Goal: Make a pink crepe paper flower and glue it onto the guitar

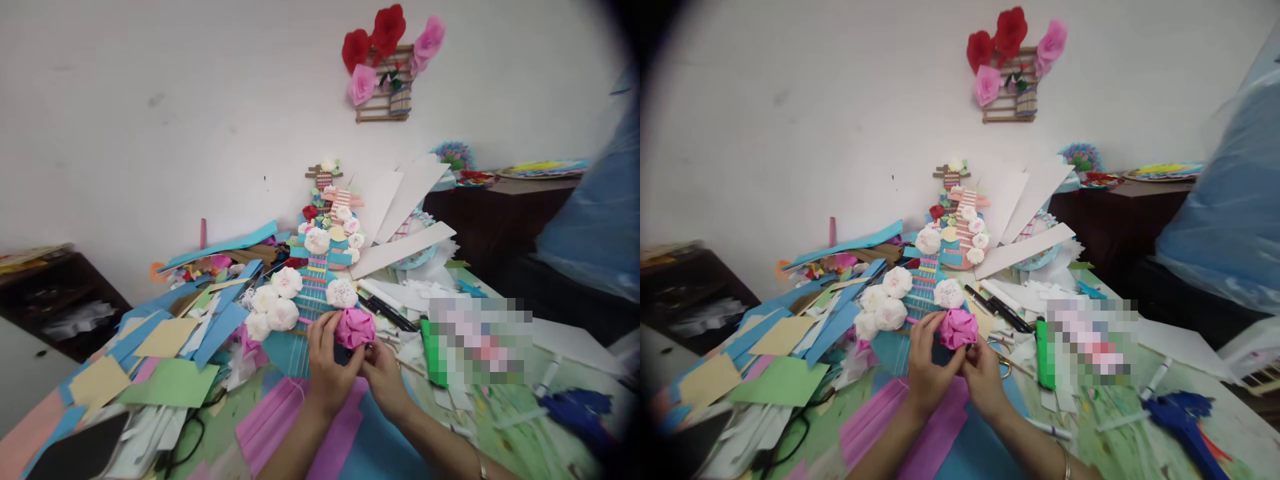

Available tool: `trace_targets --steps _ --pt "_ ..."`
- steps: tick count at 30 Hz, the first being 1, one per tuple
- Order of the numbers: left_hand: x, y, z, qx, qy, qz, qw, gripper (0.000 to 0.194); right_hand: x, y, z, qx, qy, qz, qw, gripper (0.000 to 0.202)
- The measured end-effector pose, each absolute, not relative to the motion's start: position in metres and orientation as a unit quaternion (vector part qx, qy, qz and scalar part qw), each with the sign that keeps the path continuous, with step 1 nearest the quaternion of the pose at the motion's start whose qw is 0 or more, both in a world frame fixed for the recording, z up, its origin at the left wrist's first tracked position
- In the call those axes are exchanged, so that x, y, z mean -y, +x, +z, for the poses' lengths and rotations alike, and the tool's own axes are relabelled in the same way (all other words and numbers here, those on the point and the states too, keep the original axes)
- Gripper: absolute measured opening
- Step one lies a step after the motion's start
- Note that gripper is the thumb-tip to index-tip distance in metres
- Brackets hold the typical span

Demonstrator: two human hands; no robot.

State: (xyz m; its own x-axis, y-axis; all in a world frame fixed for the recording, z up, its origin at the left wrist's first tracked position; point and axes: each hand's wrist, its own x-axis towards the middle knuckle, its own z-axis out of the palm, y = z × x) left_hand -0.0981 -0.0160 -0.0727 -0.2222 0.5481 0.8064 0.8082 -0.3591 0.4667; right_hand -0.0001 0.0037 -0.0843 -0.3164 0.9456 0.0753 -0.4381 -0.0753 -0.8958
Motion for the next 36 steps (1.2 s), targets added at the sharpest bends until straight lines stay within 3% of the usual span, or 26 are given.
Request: trace_targets --steps 14,22,29,36 --pt "0.040 -0.100 -0.077 0.588 -0.619 -0.512 0.095 0.050 0.015 0.004 -0.110 0.457 -0.278 0.681 0.500 0.034" --pt "0.044 -0.101 -0.088 0.596 -0.628 -0.497 0.062 0.066 0.017 0.003 -0.110 0.472 -0.280 0.687 0.476 0.035" --pt "0.044 -0.107 -0.104 0.537 -0.681 -0.476 0.146 0.054 0.021 0.005 -0.109 0.472 -0.269 0.700 0.463 0.027" --pt "0.045 -0.105 -0.100 0.539 -0.693 -0.462 0.126 0.052 0.023 0.002 -0.120 0.500 -0.310 0.651 0.480 0.015"
